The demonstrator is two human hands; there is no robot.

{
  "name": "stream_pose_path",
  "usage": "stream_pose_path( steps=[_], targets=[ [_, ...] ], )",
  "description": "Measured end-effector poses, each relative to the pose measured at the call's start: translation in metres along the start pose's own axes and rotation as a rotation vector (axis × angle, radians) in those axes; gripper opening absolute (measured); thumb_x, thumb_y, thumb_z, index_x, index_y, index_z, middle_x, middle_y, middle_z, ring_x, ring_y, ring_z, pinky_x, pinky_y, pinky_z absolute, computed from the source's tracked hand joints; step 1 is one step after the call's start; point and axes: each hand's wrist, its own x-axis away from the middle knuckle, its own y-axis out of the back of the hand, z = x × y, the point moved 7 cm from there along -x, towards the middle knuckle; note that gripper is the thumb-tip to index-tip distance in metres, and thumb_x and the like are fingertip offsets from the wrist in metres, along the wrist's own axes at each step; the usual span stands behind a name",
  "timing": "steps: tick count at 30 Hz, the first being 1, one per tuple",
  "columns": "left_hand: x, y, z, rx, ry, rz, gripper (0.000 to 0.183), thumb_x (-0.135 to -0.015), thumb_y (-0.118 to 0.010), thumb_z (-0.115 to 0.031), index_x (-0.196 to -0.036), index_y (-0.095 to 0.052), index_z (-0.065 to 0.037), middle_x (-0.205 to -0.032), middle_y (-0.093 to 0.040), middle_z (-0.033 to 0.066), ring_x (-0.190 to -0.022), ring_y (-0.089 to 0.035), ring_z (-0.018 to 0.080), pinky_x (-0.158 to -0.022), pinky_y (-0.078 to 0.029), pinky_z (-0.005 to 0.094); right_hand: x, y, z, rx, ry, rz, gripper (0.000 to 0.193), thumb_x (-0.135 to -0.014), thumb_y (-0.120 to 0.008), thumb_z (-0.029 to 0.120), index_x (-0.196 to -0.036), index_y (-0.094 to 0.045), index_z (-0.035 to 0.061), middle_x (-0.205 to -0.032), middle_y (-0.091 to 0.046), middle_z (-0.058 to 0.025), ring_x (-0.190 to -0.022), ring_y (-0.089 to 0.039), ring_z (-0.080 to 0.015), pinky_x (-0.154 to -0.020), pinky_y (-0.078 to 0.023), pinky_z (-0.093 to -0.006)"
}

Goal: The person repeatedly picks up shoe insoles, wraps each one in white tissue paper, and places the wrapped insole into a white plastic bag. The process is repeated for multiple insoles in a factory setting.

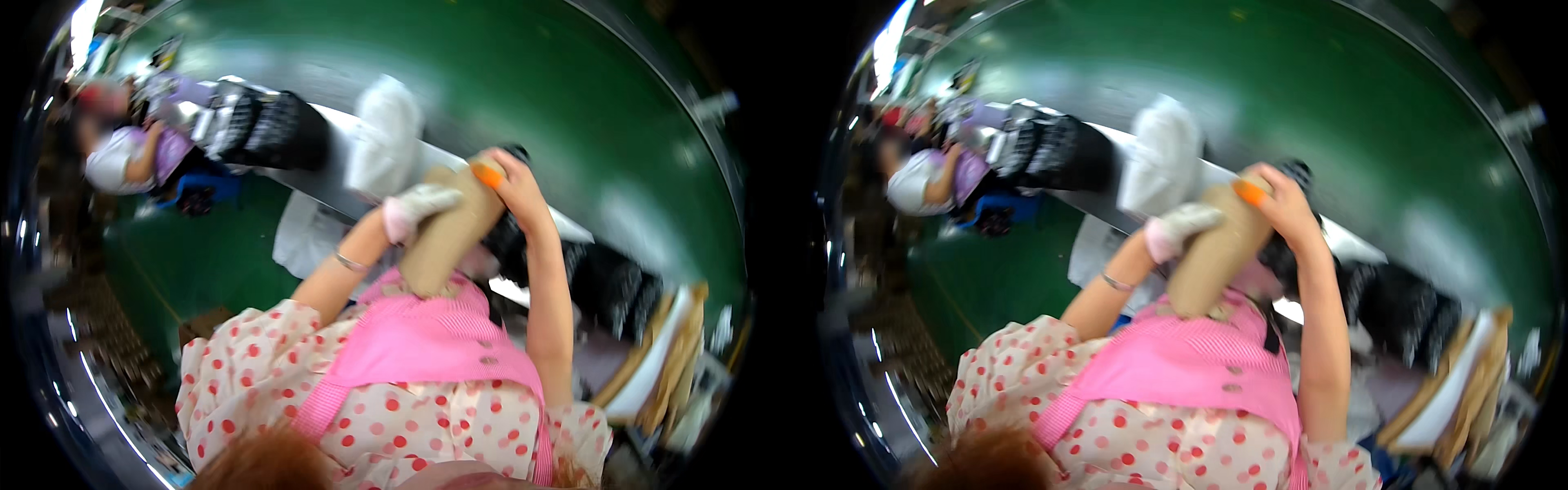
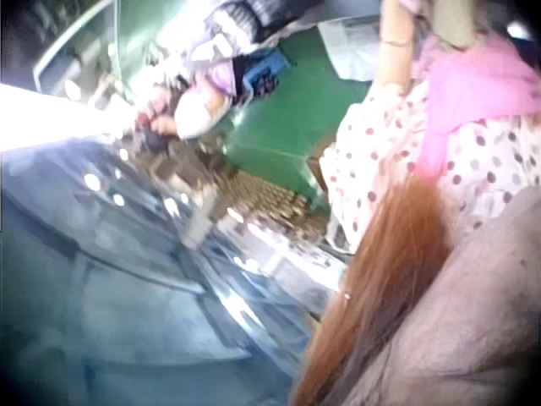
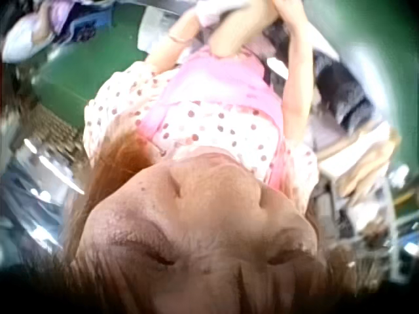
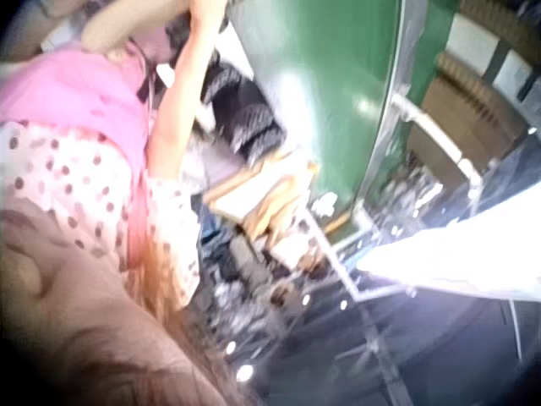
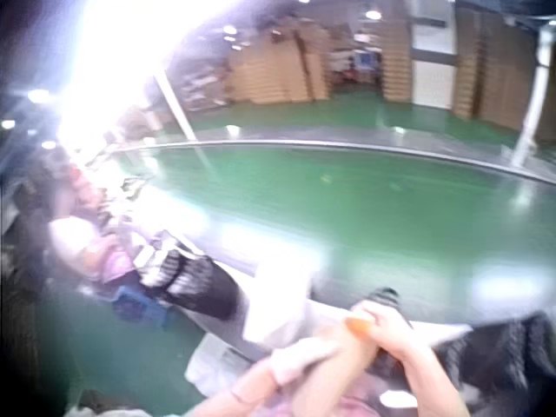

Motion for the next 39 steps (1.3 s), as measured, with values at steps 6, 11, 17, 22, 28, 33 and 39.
stream_pose_path(
  steps=[6, 11, 17, 22, 28, 33, 39],
  targets=[
    [-0.021, -0.113, -0.005, 0.179, 0.079, 0.144, 0.052, -0.088, -0.065, -0.027, -0.129, -0.048, 0.002, -0.115, -0.061, 0.0086, -0.102, -0.061, 0.0172, -0.089, -0.050, 0.0318, 0.178, 0.133, 0.011, 0.100, 0.037, -0.789, 0.023, -0.089, -0.061, 0.008, -0.112, -0.062, 0.0030, -0.095, -0.064, -0.0026, -0.083, -0.058, -0.0097, -0.077, -0.047, -0.0234],
    [-0.041, -0.195, -0.005, 0.210, -0.103, 0.256, 0.055, -0.097, -0.046, -0.032, -0.139, -0.037, 0.001, -0.134, -0.051, 0.0159, -0.119, -0.054, 0.0249, -0.102, -0.043, 0.0384, 0.385, 0.247, 0.026, 0.627, -0.095, -1.285, 0.017, -0.089, -0.059, 0.007, -0.104, -0.065, 0.0027, -0.090, -0.066, -0.0068, -0.077, -0.063, -0.0130, -0.071, -0.050, -0.0262],
    [-0.066, -0.296, 0.016, 0.293, 0.038, 0.409, 0.051, -0.102, -0.034, -0.037, -0.140, -0.037, -0.003, -0.138, -0.048, 0.0148, -0.124, -0.050, 0.0277, -0.105, -0.041, 0.0425, 0.509, 0.306, -0.059, 0.906, -0.251, -1.320, 0.011, -0.084, -0.063, 0.008, -0.095, -0.067, 0.0065, -0.086, -0.063, -0.0092, -0.079, -0.061, -0.0213, -0.075, -0.049, -0.0317],
    [-0.075, -0.345, 0.047, 0.267, 0.101, 0.390, 0.050, -0.102, -0.038, -0.035, -0.140, -0.038, -0.002, -0.136, -0.049, 0.0152, -0.123, -0.050, 0.0278, -0.105, -0.041, 0.0433, 0.518, 0.317, -0.075, 0.763, -0.236, -1.390, 0.011, -0.083, -0.065, 0.011, -0.093, -0.067, 0.0068, -0.084, -0.064, -0.0065, -0.074, -0.060, -0.0199, -0.070, -0.048, -0.0310],
    [-0.076, -0.400, 0.066, 0.230, 0.210, 0.550, 0.050, -0.100, -0.045, -0.032, -0.140, -0.037, -0.002, -0.134, -0.051, 0.0144, -0.119, -0.054, 0.0264, -0.102, -0.044, 0.0431, 0.527, 0.339, -0.074, 0.211, -0.124, -1.359, 0.011, -0.090, -0.062, 0.015, -0.092, -0.065, 0.0051, -0.076, -0.056, 0.0048, -0.068, -0.048, -0.0039, -0.062, -0.039, -0.0202],
    [-0.084, -0.419, 0.076, 0.027, 0.162, 0.509, 0.049, -0.095, -0.054, -0.031, -0.131, -0.046, 0.001, -0.117, -0.059, 0.0108, -0.104, -0.059, 0.0192, -0.090, -0.049, 0.0345, 0.483, 0.278, 0.035, -0.231, -0.069, -1.268, 0.008, -0.092, -0.058, 0.011, -0.095, -0.060, 0.0047, -0.080, -0.055, 0.0055, -0.071, -0.047, -0.0026, -0.064, -0.038, -0.0184],
    [-0.097, -0.401, 0.066, 0.046, 0.138, 0.481, 0.032, -0.093, -0.057, -0.017, -0.120, -0.054, 0.000, -0.110, -0.061, 0.0073, -0.094, -0.061, 0.0162, -0.081, -0.051, 0.0290, 0.404, 0.166, 0.099, 0.228, -0.036, -1.108, 0.012, -0.088, -0.058, 0.009, -0.098, -0.055, 0.0025, -0.077, -0.058, -0.0057, -0.066, -0.055, -0.0117, -0.063, -0.047, -0.0261]
  ],
)
